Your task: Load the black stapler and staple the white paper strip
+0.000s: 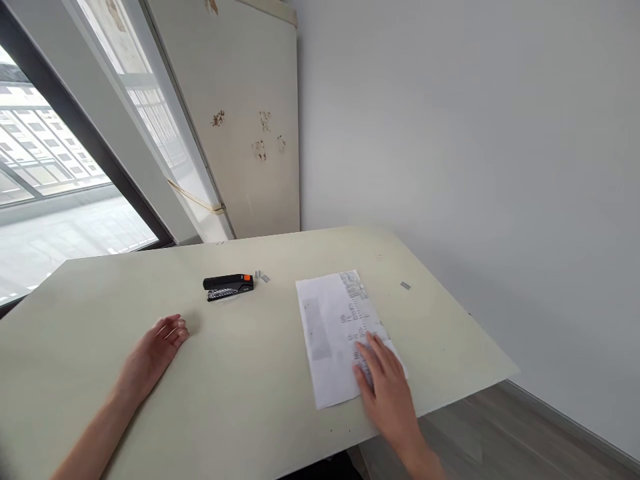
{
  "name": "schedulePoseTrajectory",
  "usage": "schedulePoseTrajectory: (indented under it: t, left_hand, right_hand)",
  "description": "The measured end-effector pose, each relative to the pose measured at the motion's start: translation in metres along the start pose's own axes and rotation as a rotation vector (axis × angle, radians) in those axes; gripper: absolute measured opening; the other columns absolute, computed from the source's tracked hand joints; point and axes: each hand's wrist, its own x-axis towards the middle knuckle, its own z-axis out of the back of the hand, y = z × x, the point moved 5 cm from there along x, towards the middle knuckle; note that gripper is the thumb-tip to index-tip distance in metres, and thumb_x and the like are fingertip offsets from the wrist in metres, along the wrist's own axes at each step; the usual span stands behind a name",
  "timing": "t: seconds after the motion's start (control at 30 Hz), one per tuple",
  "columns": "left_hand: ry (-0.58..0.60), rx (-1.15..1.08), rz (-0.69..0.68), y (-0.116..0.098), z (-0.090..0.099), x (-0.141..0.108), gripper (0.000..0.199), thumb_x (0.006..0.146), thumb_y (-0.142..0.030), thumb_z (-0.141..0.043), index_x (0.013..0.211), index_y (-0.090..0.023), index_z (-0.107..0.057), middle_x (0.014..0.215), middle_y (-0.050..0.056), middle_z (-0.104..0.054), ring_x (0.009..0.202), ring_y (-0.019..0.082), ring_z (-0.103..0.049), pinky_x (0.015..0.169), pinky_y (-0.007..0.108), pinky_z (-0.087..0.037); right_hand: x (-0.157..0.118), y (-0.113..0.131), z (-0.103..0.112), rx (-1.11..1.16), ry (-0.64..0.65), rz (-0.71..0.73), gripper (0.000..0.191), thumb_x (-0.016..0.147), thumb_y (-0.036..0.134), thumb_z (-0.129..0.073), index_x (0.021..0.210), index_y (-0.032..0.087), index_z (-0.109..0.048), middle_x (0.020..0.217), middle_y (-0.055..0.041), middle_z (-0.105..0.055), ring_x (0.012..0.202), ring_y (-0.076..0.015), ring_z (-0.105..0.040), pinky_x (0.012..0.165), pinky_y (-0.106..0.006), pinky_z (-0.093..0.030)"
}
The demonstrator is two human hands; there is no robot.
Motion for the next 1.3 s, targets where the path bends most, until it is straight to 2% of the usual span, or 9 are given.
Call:
schedulePoseTrajectory:
  t: [0.1,0.2,0.3,0.4,0.57,0.8,1.03,1.17,1.3]
  left_hand:
    - [0.109,0.416,-0.201,0.003,-0.013,-0.016,0.033,0.086,-0.053,-0.078,0.094,-0.02,-0.076,0.093,0.007,-0.072,0.089,0.022,-0.064,0.089,0.029,-0.056]
    - [0.25,0.73,-0.371,0.007,-0.035,-0.037,0.034,0.083,-0.054,-0.082,0.101,-0.025,-0.08,0.115,0.01,-0.076,0.114,0.03,-0.065,0.11,0.039,-0.048]
    - [0.523,0.871,-0.488,0.015,-0.061,-0.055,0.036,0.089,-0.046,-0.079,0.123,-0.033,-0.079,0.144,0.008,-0.068,0.145,0.036,-0.05,0.125,0.05,-0.034]
    - [0.762,1.035,-0.528,0.026,-0.075,-0.069,0.048,0.095,-0.042,-0.074,0.142,-0.04,-0.068,0.155,0.004,-0.061,0.156,0.039,-0.038,0.128,0.061,-0.026]
    - [0.894,1.267,-0.607,0.037,-0.061,-0.087,0.053,0.1,-0.041,-0.068,0.152,-0.041,-0.059,0.164,0.001,-0.049,0.159,0.041,-0.031,0.127,0.064,-0.029]
    - [0.801,1.414,-0.642,0.039,0.0,-0.116,0.064,0.1,-0.037,-0.067,0.16,-0.044,-0.048,0.166,0.0,-0.047,0.159,0.041,-0.032,0.126,0.062,-0.034]
    - [0.521,1.29,-0.515,0.031,0.05,-0.133,0.064,0.091,-0.036,-0.077,0.152,-0.045,-0.059,0.16,-0.001,-0.054,0.157,0.044,-0.032,0.129,0.064,-0.024]
    - [0.21,0.81,-0.311,-0.003,0.054,-0.128,0.06,0.071,-0.025,-0.094,0.128,-0.036,-0.078,0.148,0.005,-0.065,0.156,0.043,-0.03,0.132,0.057,-0.02]
    - [-0.058,0.512,-0.256,-0.047,0.023,-0.101,0.052,0.072,-0.004,-0.087,0.116,-0.031,-0.079,0.142,0.005,-0.066,0.156,0.037,-0.031,0.11,0.036,-0.052]
  right_hand:
    - [-0.011,0.044,-0.002,0.11,0.094,0.051,0.044,0.109,0.047,-0.051,0.15,0.034,-0.06,0.162,-0.0042,-0.054,0.147,-0.0319,-0.053,0.114,-0.053,-0.056]
    - [-0.012,0.067,0.007,0.252,0.142,0.019,0.043,0.11,0.043,-0.049,0.152,0.038,-0.056,0.166,-0.0024,-0.048,0.149,-0.0295,-0.052,0.108,-0.049,-0.062]
    - [-0.003,0.065,0.013,0.295,0.124,-0.049,0.04,0.109,0.044,-0.049,0.148,0.036,-0.058,0.165,-0.0037,-0.048,0.148,-0.0302,-0.052,0.107,-0.053,-0.062]
    - [0.006,0.052,0.007,0.29,0.142,-0.081,0.04,0.109,0.044,-0.05,0.146,0.034,-0.059,0.164,-0.004,-0.05,0.148,-0.0298,-0.052,0.112,-0.055,-0.059]
    - [0.011,0.039,-0.008,0.296,0.161,-0.076,0.039,0.109,0.045,-0.051,0.145,0.034,-0.061,0.161,-0.0049,-0.053,0.146,-0.0295,-0.054,0.112,-0.054,-0.059]
    - [0.016,0.042,-0.016,0.243,0.123,0.012,0.035,0.109,0.043,-0.053,0.139,0.031,-0.065,0.154,-0.0067,-0.061,0.142,-0.031,-0.056,0.115,-0.059,-0.054]
    - [0.025,0.048,-0.023,0.232,0.122,0.076,0.031,0.109,0.042,-0.051,0.134,0.031,-0.067,0.15,-0.0063,-0.063,0.139,-0.03,-0.058,0.112,-0.057,-0.055]
    - [0.026,0.049,-0.022,0.232,0.124,0.077,0.032,0.109,0.044,-0.05,0.132,0.031,-0.068,0.149,-0.0072,-0.064,0.139,-0.0308,-0.058,0.113,-0.057,-0.054]
    - [0.026,0.049,-0.02,0.238,0.135,0.073,0.033,0.108,0.046,-0.05,0.13,0.031,-0.07,0.148,-0.0074,-0.064,0.138,-0.0321,-0.059,0.112,-0.06,-0.053]
